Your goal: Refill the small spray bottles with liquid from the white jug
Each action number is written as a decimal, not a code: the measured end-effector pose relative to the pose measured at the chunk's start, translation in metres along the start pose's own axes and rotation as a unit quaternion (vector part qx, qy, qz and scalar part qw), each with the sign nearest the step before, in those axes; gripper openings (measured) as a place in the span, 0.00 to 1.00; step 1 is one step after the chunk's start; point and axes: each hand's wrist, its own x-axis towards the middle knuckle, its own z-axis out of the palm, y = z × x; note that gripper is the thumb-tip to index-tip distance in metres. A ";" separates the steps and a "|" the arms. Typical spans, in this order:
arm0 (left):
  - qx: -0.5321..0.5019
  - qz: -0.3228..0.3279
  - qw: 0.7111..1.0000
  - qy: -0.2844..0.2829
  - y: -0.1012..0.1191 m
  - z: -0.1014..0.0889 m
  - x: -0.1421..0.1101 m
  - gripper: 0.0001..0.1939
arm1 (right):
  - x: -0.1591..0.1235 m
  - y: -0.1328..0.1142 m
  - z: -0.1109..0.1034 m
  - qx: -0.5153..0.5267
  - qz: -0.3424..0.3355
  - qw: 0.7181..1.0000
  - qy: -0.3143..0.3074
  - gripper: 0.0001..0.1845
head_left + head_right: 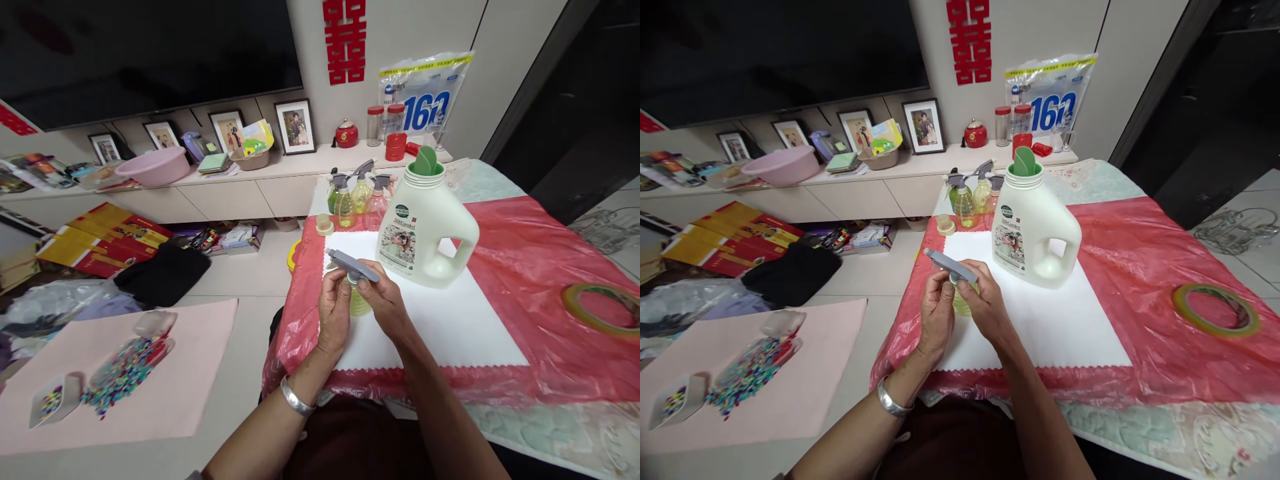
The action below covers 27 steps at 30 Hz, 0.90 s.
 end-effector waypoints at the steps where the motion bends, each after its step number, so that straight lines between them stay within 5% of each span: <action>1: -0.009 -0.006 1.000 -0.005 -0.001 -0.001 0.000 0.19 | 0.000 0.000 -0.001 0.000 0.000 1.000 -0.002 0.19; 12: -0.085 0.014 0.995 -0.046 -0.002 -0.005 0.002 0.16 | -0.008 0.013 0.011 0.004 0.008 0.998 0.067 0.18; 21: -0.091 -0.013 0.994 -0.065 0.000 -0.006 0.005 0.14 | -0.008 0.006 0.000 0.008 -0.002 1.000 0.006 0.20; 27: -0.114 -0.022 0.991 -0.061 0.000 -0.006 0.006 0.11 | -0.008 0.009 0.002 0.021 -0.009 0.999 0.028 0.17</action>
